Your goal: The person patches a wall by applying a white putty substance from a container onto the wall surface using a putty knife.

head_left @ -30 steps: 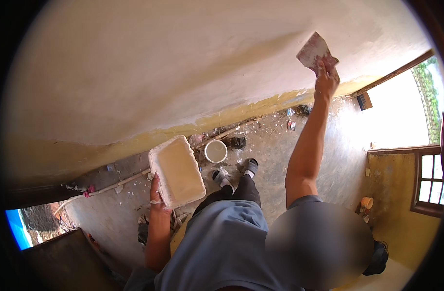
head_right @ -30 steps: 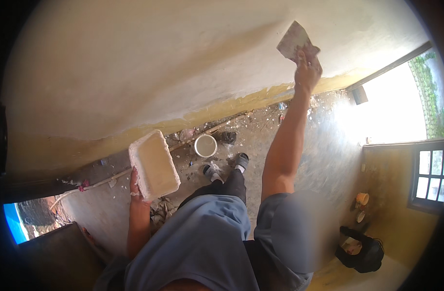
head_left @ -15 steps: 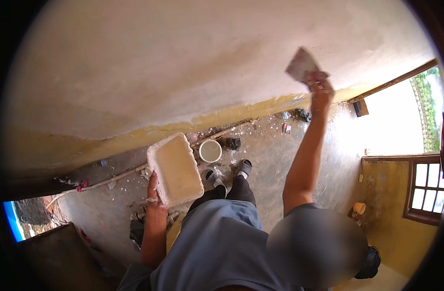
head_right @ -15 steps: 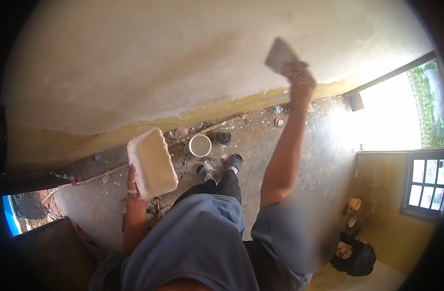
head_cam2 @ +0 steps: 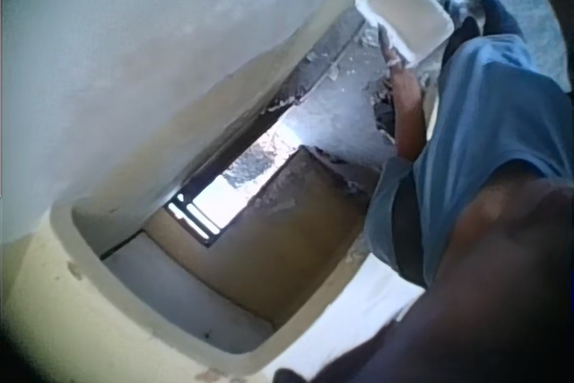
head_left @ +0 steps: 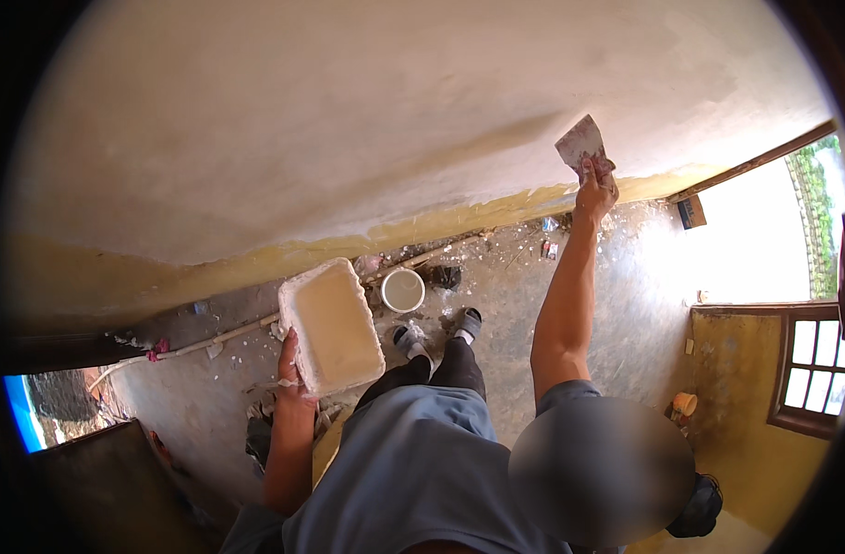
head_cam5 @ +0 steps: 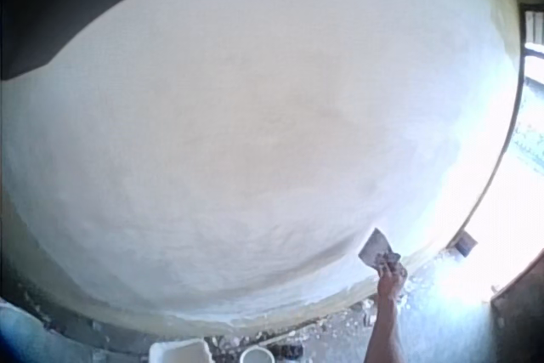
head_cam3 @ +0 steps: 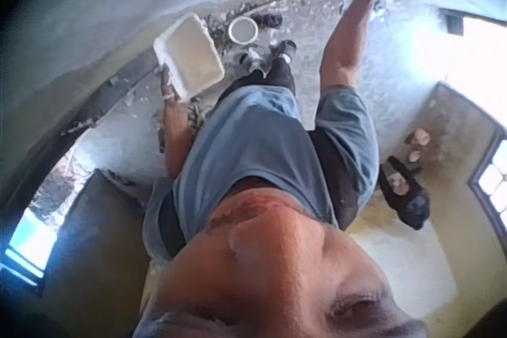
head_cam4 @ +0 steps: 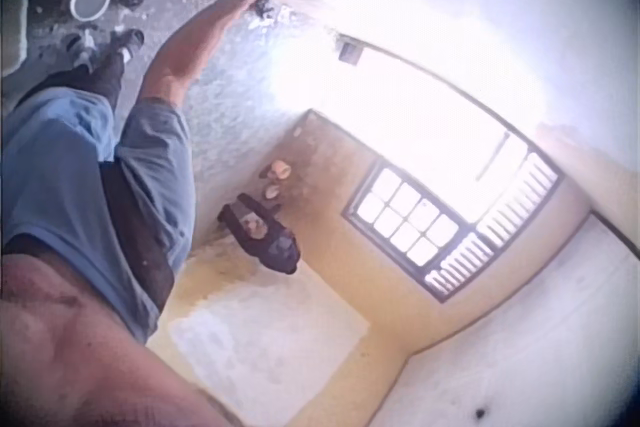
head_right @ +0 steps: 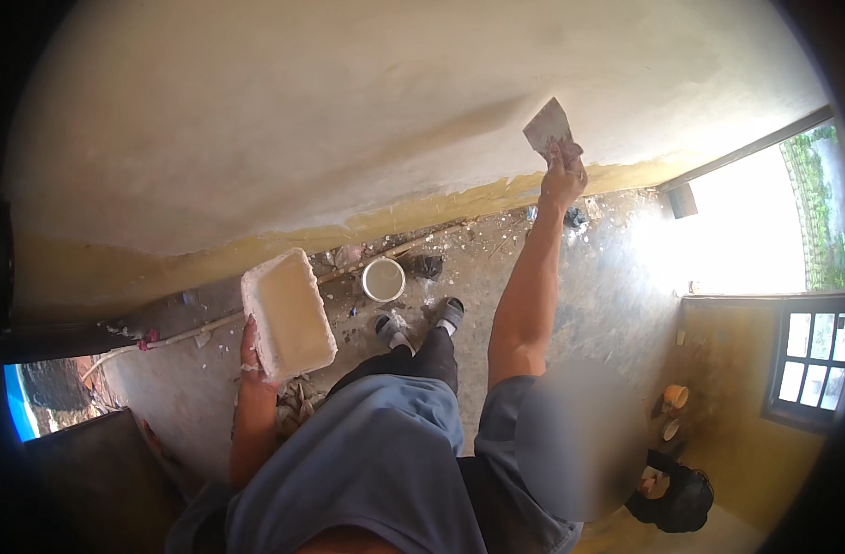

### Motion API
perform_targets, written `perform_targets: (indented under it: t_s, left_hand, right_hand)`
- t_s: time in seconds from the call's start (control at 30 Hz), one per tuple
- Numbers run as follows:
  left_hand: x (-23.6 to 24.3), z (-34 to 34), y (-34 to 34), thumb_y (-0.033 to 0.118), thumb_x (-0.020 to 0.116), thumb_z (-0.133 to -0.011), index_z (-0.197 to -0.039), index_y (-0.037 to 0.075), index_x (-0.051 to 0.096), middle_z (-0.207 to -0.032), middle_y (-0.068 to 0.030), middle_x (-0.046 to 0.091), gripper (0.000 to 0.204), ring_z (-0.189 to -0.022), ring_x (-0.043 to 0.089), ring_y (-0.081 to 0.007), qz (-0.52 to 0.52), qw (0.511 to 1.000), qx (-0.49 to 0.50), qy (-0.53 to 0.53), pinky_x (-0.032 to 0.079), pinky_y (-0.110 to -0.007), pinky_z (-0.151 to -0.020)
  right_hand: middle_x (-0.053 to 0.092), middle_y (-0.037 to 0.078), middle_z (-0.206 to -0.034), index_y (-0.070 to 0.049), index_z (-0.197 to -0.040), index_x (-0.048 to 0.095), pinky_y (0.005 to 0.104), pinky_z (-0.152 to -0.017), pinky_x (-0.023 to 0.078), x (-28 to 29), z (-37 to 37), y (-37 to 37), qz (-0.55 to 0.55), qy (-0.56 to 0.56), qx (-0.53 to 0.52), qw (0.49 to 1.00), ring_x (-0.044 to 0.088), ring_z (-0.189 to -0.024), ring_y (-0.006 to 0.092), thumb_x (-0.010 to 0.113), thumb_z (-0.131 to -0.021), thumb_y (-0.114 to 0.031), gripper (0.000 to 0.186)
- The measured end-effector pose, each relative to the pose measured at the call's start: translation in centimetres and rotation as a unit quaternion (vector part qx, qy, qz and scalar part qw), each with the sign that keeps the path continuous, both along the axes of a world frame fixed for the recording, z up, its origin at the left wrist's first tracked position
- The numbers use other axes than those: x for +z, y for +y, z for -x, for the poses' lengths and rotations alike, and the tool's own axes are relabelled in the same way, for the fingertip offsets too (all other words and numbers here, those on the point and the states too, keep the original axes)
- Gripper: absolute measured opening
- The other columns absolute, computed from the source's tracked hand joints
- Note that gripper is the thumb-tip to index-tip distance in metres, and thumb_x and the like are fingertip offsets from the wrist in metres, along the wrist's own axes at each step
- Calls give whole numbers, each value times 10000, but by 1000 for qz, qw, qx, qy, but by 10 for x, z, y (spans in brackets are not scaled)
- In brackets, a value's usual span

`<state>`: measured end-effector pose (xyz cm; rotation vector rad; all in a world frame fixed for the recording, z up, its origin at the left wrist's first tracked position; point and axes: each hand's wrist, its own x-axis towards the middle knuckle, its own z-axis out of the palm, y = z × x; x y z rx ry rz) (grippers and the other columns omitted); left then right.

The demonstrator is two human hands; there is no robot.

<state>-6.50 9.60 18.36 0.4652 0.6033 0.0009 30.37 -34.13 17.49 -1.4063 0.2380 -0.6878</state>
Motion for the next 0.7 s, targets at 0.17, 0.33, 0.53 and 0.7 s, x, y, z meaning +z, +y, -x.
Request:
perform_targets:
  t_s: [0.17,0.33,0.53,0.7]
  left_hand:
    - [17,-9,-7,359,616,-921,-1423,50,415,-1343,-135,553,623,-1206,560,-303,-16,1000,-18,-4,471,-470,-1010]
    - [33,-11,-15,372,620,-917,-1423,53,418,-1345,-136,553,632,-1209,558,-308,-33,998,-29,-34,462,-469,-1020]
    - [34,-14,-18,366,614,-920,-1424,54,417,-1341,-137,558,625,-1209,559,-307,-48,998,-31,-15,463,-480,-1018]
    - [40,-13,-23,371,610,-922,-1423,53,417,-1341,-140,557,625,-1211,558,-307,-29,998,-38,-40,462,-481,-1019]
  right_hand:
    - [674,162,-786,-70,-888,665,384,-685,505,-48,70,154,263,106,184,941,661,-741,282,683,-876,-144,77]
    - [671,196,-817,-92,-953,661,462,-677,498,-35,46,158,361,154,126,911,655,-783,395,560,-959,-234,174]
    - [738,81,-859,-74,-944,695,325,-668,541,-14,21,21,141,63,-8,988,689,-755,167,619,-902,-92,88]
    - [697,170,-876,-77,-977,657,385,-709,528,31,87,206,314,-1,269,910,690,-794,309,656,-906,-113,79]
